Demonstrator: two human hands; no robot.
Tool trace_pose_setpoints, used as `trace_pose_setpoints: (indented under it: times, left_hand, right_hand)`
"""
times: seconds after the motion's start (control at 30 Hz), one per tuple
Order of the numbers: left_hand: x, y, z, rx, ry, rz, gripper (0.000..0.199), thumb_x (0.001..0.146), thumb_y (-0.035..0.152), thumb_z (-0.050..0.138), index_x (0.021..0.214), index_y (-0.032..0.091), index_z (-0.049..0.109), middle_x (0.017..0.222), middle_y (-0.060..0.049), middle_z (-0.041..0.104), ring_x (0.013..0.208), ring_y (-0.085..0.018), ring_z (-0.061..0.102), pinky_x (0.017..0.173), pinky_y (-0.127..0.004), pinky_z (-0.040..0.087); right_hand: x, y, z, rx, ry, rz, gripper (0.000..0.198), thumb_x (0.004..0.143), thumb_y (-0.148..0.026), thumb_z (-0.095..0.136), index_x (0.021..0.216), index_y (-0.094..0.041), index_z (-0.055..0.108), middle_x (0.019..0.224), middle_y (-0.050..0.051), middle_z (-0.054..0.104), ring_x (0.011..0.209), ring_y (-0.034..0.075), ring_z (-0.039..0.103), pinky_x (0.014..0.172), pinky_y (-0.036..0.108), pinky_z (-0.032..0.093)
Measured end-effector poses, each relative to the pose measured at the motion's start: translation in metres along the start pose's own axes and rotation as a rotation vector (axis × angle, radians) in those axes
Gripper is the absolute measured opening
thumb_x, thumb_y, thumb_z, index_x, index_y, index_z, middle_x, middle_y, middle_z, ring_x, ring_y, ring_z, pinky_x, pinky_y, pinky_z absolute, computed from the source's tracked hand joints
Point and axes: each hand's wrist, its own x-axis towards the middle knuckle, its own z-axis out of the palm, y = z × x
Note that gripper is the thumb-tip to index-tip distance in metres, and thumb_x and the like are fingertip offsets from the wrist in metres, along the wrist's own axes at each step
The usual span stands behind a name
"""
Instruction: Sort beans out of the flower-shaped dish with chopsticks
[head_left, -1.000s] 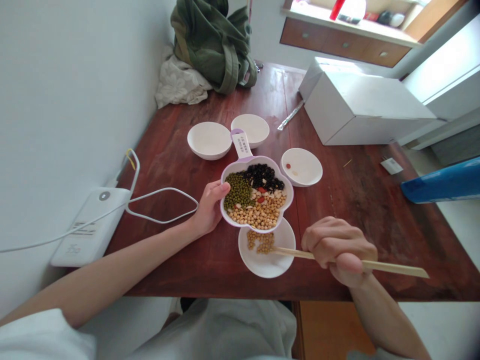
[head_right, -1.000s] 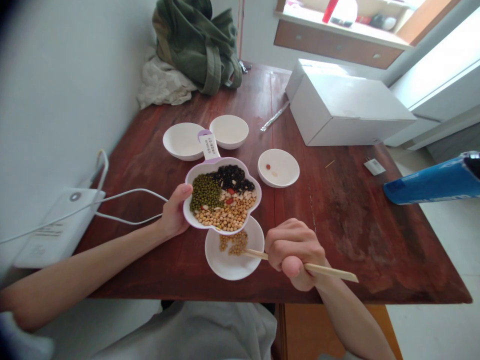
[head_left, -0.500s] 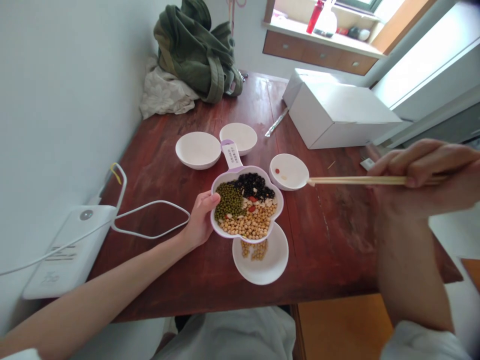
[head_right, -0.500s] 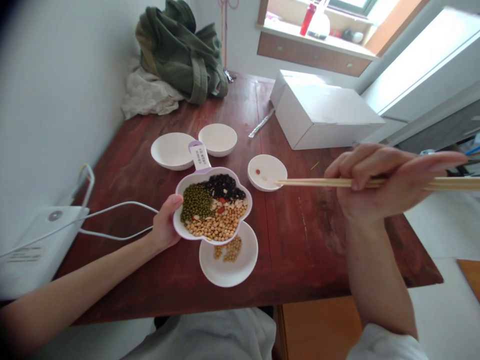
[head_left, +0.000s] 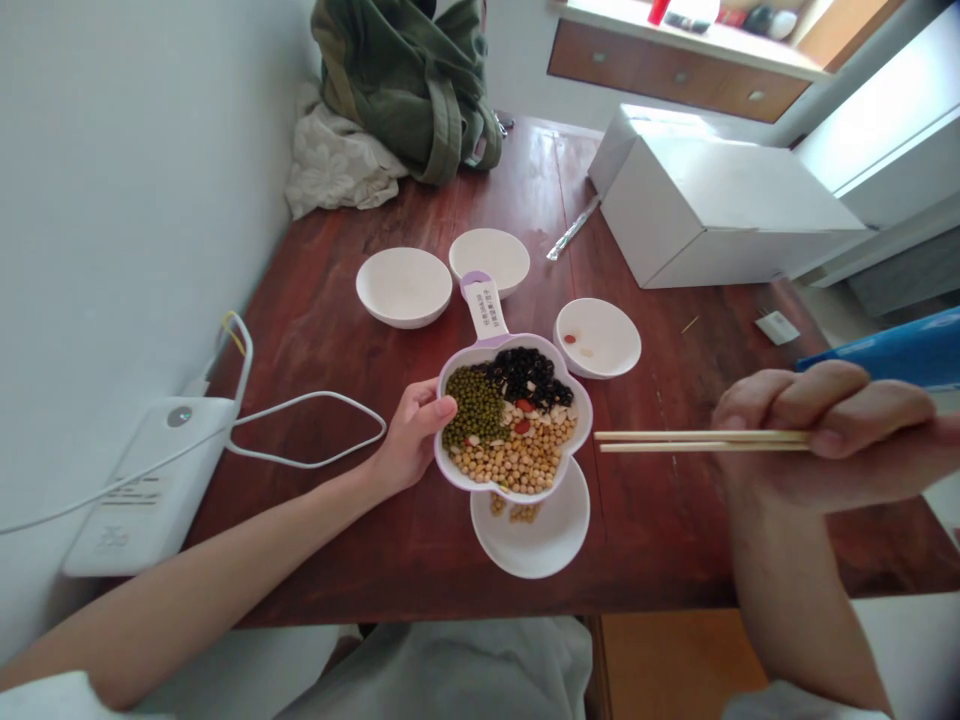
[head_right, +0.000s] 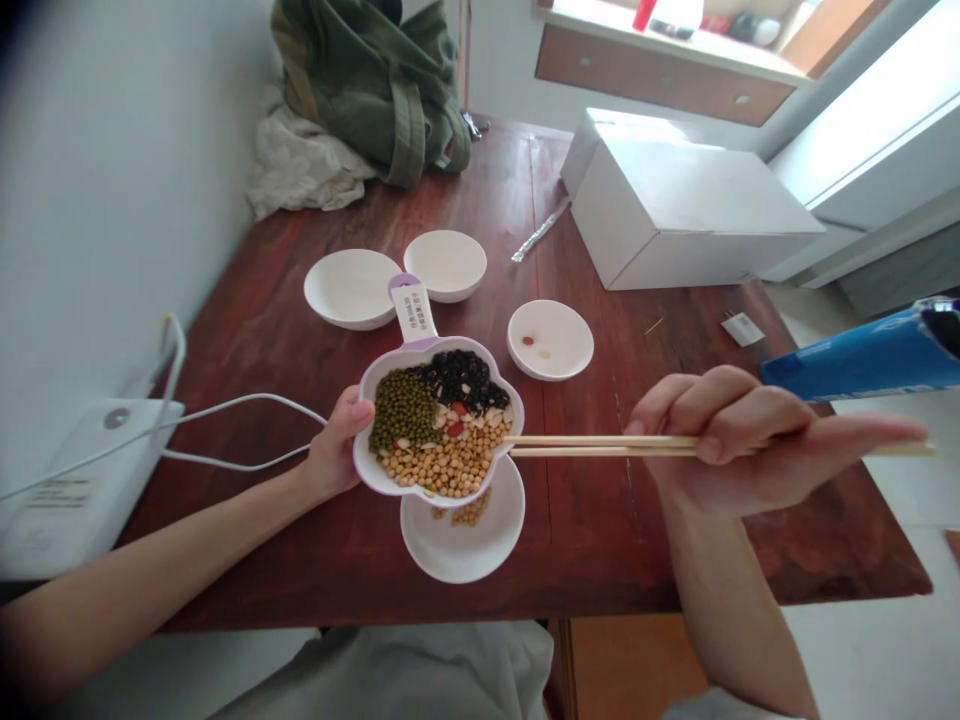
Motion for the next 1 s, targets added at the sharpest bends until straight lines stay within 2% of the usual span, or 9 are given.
trace_pose_setpoints:
  times: [0.13, 0.27, 0.33, 0.53, 0.73, 0.9, 1.0]
  left_hand:
    - [0.0, -0.002, -0.002, -0.003, -0.017, 0.007, 0.049, 0.074, 0.062, 0.103, 0.095, 0.019, 0.09, 0.076, -0.006, 0.082, 0.062, -0.022, 0.077, 0.061, -0.03, 0.064]
    - [-0.002, -0.001, -0.002, 0.026, -0.006, -0.03, 0.051, 0.072, 0.065, 0.102, 0.093, 0.02, 0.09, 0.076, -0.008, 0.082, 0.073, -0.03, 0.082, 0.068, -0.037, 0.067]
    - [-0.003, 0.0, -0.001, 0.055, 0.016, -0.062, 0.05, 0.072, 0.065, 0.1, 0.093, 0.021, 0.09, 0.078, -0.009, 0.082, 0.081, -0.035, 0.084, 0.069, -0.039, 0.067]
    - [-0.003, -0.002, -0.003, 0.057, -0.024, -0.063, 0.051, 0.072, 0.067, 0.1, 0.092, 0.021, 0.089, 0.074, -0.007, 0.08, 0.076, -0.032, 0.082, 0.069, -0.039, 0.068]
    - [-0.003, -0.002, -0.001, 0.058, -0.022, -0.075, 0.048, 0.072, 0.066, 0.098, 0.079, 0.023, 0.079, 0.08, -0.007, 0.082, 0.1, -0.04, 0.085, 0.084, -0.047, 0.072]
    - [-0.001, -0.002, 0.002, 0.051, -0.014, -0.063, 0.052, 0.068, 0.067, 0.102, 0.08, 0.021, 0.082, 0.073, -0.008, 0.079, 0.096, -0.04, 0.086, 0.08, -0.046, 0.072]
    - [0.0, -0.004, 0.002, 0.047, -0.031, -0.037, 0.053, 0.07, 0.068, 0.101, 0.079, 0.019, 0.082, 0.075, -0.009, 0.08, 0.098, -0.04, 0.086, 0.085, -0.047, 0.073]
  right_hand:
    - [-0.01, 0.01, 0.016, 0.086, 0.078, -0.045, 0.053, 0.092, -0.072, 0.088, 0.071, -0.024, 0.084, 0.072, 0.011, 0.076, 0.072, 0.03, 0.08, 0.065, 0.047, 0.071]
    - [-0.028, 0.023, 0.032, 0.197, 0.227, -0.207, 0.054, 0.11, -0.062, 0.07, 0.081, -0.021, 0.09, 0.065, 0.009, 0.074, 0.058, 0.024, 0.077, 0.053, 0.037, 0.069]
    - [-0.033, 0.028, 0.038, 0.237, 0.277, -0.266, 0.057, 0.115, -0.058, 0.064, 0.084, -0.018, 0.091, 0.063, 0.008, 0.075, 0.055, 0.022, 0.076, 0.051, 0.032, 0.067]
    - [-0.032, 0.034, 0.041, 0.265, 0.25, -0.294, 0.058, 0.115, -0.055, 0.064, 0.082, -0.016, 0.091, 0.064, 0.008, 0.076, 0.057, 0.021, 0.077, 0.052, 0.031, 0.065]
    - [-0.033, 0.031, 0.04, 0.255, 0.221, -0.212, 0.055, 0.114, -0.056, 0.065, 0.083, -0.018, 0.091, 0.065, 0.009, 0.076, 0.059, 0.022, 0.075, 0.053, 0.034, 0.062]
    - [-0.033, 0.029, 0.042, 0.242, 0.212, -0.214, 0.053, 0.112, -0.056, 0.069, 0.081, -0.017, 0.089, 0.064, 0.009, 0.076, 0.056, 0.021, 0.073, 0.051, 0.033, 0.06]
    - [-0.031, 0.028, 0.041, 0.205, 0.225, -0.214, 0.055, 0.111, -0.058, 0.07, 0.077, -0.019, 0.086, 0.063, 0.008, 0.074, 0.054, 0.02, 0.071, 0.049, 0.033, 0.057]
